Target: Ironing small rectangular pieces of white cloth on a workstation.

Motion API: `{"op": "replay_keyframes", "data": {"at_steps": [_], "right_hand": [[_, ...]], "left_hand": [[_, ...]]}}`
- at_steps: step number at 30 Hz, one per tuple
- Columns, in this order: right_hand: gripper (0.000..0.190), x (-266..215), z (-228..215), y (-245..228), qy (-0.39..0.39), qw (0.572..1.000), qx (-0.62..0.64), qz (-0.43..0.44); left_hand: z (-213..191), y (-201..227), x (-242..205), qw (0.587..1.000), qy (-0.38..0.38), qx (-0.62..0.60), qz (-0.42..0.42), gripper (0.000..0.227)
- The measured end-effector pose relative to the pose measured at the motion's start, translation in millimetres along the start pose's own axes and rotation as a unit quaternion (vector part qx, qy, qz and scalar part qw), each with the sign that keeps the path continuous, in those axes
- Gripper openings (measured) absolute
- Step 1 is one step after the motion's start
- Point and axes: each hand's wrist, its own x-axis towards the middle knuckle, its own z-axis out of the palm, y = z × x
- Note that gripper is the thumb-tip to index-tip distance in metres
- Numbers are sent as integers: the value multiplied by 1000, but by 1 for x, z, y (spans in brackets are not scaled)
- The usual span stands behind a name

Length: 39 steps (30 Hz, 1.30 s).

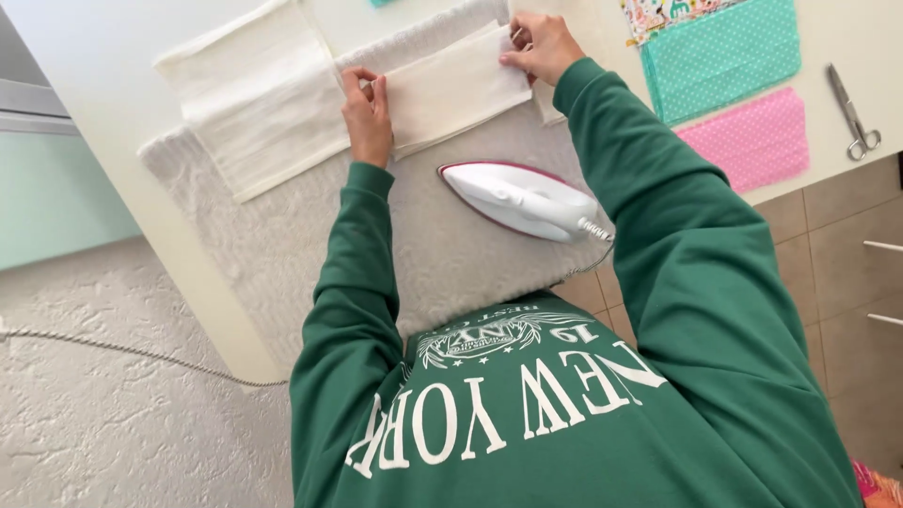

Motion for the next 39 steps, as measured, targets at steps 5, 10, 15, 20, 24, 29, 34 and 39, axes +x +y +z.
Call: {"op": "replay_keyframes", "data": {"at_steps": [5,10,15,20,24,29,34,39], "right_hand": [[31,-30,-38,-4,42,990,-66,-114],[11,-94,-34,39,46,901,-360,-238],[12,-116,-27,36,54,918,-321,-226],[11,-116,-26,39,57,904,-350,-241],[7,-109,-22,54,66,917,-319,-231],[14,-100,-35,36,63,993,-27,-93],[20,-91,-56,25,118,990,36,-68],[23,-75,-81,-51,158,967,-30,-199]], "left_hand": [[-21,22,-9,998,-18,12,-59,20],[-55,48,-28,997,-13,36,-71,39],[-60,77,-55,998,19,49,-32,40],[-57,79,-64,999,28,38,-19,40],[-58,73,-65,999,28,40,-6,40],[-62,75,-67,999,27,17,0,40],[-61,90,-62,993,-76,27,83,31],[-23,127,-43,954,-111,93,263,44]]}}
